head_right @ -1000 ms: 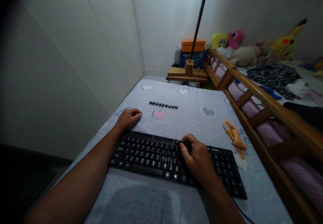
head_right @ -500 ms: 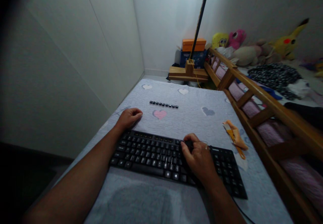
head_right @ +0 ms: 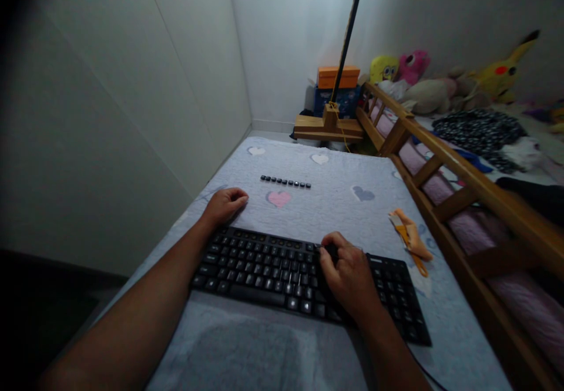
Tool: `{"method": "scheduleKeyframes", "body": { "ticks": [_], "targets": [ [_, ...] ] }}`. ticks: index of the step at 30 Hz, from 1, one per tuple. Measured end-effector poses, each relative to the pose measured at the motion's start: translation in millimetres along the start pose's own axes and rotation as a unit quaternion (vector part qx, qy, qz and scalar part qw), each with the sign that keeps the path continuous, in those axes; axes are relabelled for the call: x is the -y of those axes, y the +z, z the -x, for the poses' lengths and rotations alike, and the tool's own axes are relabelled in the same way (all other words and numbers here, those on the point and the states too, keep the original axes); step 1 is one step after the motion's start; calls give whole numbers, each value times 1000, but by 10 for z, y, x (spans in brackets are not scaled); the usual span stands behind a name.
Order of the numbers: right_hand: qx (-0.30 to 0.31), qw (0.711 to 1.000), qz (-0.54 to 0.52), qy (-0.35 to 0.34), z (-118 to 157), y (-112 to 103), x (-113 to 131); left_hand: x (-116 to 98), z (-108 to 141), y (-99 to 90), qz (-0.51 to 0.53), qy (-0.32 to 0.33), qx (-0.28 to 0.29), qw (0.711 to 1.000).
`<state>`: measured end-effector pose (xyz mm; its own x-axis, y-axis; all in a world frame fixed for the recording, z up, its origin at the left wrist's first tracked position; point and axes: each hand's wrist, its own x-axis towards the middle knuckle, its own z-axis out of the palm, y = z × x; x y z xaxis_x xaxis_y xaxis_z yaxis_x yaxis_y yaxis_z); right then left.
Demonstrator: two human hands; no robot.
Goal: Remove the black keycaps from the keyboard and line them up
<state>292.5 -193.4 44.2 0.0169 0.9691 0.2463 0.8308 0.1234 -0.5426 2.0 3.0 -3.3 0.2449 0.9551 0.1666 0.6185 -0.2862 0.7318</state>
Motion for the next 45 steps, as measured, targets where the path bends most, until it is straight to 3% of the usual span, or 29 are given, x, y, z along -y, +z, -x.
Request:
{"method": "scheduleKeyframes", "body": {
  "ticks": [7,18,25,34,45],
  "targets": [
    [9,1000,6,-20,-7,-24,70,-18,-1,-7,-12,-2,5,1000],
    [20,993,25,-110,-19,-26,117,42,-11,14,-14,0,2,1000],
    [25,999,-10,-29,-32,-63,120,16,-2,8,-10,-1,-1,1000],
    [1,996,61,-64,-2,53,179,10,3,7,-14,-4,1,1000],
    [-22,999,9,27,-15,15,142,-43,12,-13,-12,-7,1,1000]
  ]
}}
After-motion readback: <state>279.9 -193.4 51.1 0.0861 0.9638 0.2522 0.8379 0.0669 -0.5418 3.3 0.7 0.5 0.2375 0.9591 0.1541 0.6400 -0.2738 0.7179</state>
